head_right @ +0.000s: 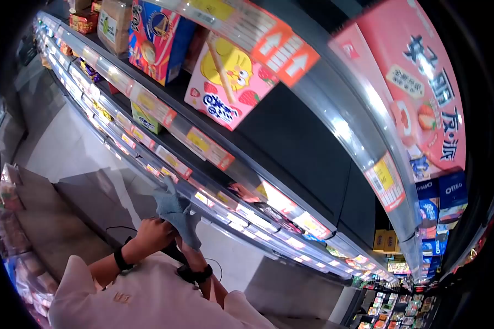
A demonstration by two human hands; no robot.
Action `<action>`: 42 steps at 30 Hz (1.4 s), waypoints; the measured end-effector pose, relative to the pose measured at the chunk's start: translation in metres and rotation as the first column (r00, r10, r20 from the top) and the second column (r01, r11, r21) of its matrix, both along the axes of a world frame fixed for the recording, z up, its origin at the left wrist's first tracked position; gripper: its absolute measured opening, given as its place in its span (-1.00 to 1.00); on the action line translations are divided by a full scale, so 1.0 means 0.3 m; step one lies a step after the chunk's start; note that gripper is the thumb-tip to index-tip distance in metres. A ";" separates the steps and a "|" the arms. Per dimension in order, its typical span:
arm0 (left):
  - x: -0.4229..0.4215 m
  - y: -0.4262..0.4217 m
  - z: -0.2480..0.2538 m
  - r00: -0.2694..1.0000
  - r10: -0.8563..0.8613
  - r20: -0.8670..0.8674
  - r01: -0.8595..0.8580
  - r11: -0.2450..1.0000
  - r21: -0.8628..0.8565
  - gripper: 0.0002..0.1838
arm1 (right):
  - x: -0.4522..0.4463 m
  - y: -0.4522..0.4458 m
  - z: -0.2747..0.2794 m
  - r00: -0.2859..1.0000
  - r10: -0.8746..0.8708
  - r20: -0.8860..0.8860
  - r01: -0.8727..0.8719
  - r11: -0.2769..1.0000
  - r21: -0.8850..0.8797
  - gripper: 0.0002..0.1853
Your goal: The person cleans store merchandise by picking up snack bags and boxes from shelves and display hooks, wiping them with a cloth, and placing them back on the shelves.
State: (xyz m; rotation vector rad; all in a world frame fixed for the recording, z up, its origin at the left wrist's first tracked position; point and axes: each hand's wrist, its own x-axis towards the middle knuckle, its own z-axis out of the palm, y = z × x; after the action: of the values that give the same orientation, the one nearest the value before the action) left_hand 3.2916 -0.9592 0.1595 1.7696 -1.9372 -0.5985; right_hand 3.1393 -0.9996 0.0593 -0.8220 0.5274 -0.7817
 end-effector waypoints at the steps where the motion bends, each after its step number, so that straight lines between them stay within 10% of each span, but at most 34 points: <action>1: 0.021 -0.005 0.008 0.997 0.073 -0.018 -0.073 0.997 0.006 -0.78 | 0.025 -0.004 -0.012 1.000 0.015 0.007 -0.015 1.000 0.001 -0.48; 15: 0.885 -0.118 0.060 0.943 0.271 -0.194 -0.319 0.902 -0.291 -0.65 | 0.872 -0.160 0.160 0.993 0.000 0.114 0.004 0.999 -0.033 -0.39; 20: 1.320 -0.137 0.115 0.994 -0.031 0.101 0.080 0.850 -0.521 -0.77 | 1.284 -0.163 0.190 0.986 -0.063 0.153 0.039 0.988 0.152 -0.48; 24: 1.554 -0.125 0.141 1.000 -0.018 0.013 0.022 0.861 -0.508 -0.80 | 1.408 -0.180 -0.032 0.992 0.064 0.106 -0.067 0.997 0.030 -0.57; 35: 2.155 -0.201 0.111 0.952 0.153 -0.264 -0.215 0.949 -0.229 -0.82 | 1.861 -0.361 0.134 0.967 0.186 -0.174 -0.172 0.981 0.094 -0.58; 42: 2.661 -0.341 0.092 0.956 0.255 -0.145 -0.271 0.957 -0.100 -0.74 | 2.349 -0.530 0.105 0.929 0.306 -0.206 -0.290 0.951 0.109 -0.59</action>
State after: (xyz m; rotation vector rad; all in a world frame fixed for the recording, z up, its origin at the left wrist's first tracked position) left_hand 4.0900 -1.0615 0.1871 1.8242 -1.5815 -0.4811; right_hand 3.8440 -1.1587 0.0907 -0.8984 0.6087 -0.3890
